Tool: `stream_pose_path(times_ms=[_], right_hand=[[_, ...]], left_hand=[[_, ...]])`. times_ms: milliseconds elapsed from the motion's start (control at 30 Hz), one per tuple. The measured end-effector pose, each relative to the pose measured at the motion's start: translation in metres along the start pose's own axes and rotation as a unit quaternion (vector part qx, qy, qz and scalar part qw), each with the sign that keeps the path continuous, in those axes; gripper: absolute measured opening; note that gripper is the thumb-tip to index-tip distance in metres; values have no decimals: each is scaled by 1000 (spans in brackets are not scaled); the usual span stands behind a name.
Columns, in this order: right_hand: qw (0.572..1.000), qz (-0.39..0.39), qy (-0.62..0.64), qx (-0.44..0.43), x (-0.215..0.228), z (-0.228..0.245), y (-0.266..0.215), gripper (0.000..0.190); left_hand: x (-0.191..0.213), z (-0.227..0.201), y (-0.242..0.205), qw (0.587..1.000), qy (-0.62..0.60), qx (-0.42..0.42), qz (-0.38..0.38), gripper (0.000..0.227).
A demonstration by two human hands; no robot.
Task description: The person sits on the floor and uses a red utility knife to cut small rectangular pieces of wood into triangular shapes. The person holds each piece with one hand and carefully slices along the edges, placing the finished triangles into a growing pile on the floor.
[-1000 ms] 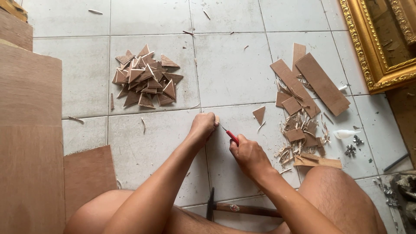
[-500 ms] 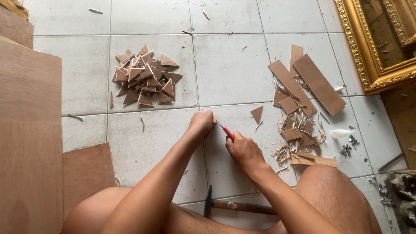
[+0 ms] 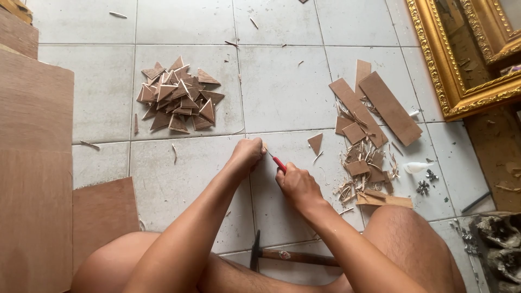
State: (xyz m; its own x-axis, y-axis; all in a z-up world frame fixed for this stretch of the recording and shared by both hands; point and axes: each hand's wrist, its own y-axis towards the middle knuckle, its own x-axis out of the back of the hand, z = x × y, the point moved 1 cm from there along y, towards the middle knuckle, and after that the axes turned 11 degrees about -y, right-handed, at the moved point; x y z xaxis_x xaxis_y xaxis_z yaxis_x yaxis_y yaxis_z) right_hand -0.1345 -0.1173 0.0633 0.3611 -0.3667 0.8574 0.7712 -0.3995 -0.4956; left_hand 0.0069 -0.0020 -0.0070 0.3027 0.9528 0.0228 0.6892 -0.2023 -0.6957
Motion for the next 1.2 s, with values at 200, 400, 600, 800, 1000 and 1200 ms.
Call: stream_pose_path(times_ms=[200, 400, 600, 800, 1000, 1200], right_hand=[[1000, 22, 0, -19, -6, -4, 28, 54], [999, 30, -7, -24, 11, 9, 42, 57], [995, 50, 82, -2, 51, 22, -3, 60], [842, 110, 521, -83, 67, -18, -49, 58], [794, 97, 592, -95, 41, -36, -28, 31], [778, 98, 611, -108, 18, -44, 2, 21]], left_hand=[[1, -11, -21, 1000, -11, 6, -9, 31], [-3, 4, 13, 1000, -5, 5, 4, 32], [-4, 7, 8, 999, -28, -20, 2, 23], [-5, -28, -66, 977, -10, 10, 214, 19], [-14, -34, -86, 953, 10, 4, 303, 25], [-11, -40, -99, 954, 8, -62, 292, 37]])
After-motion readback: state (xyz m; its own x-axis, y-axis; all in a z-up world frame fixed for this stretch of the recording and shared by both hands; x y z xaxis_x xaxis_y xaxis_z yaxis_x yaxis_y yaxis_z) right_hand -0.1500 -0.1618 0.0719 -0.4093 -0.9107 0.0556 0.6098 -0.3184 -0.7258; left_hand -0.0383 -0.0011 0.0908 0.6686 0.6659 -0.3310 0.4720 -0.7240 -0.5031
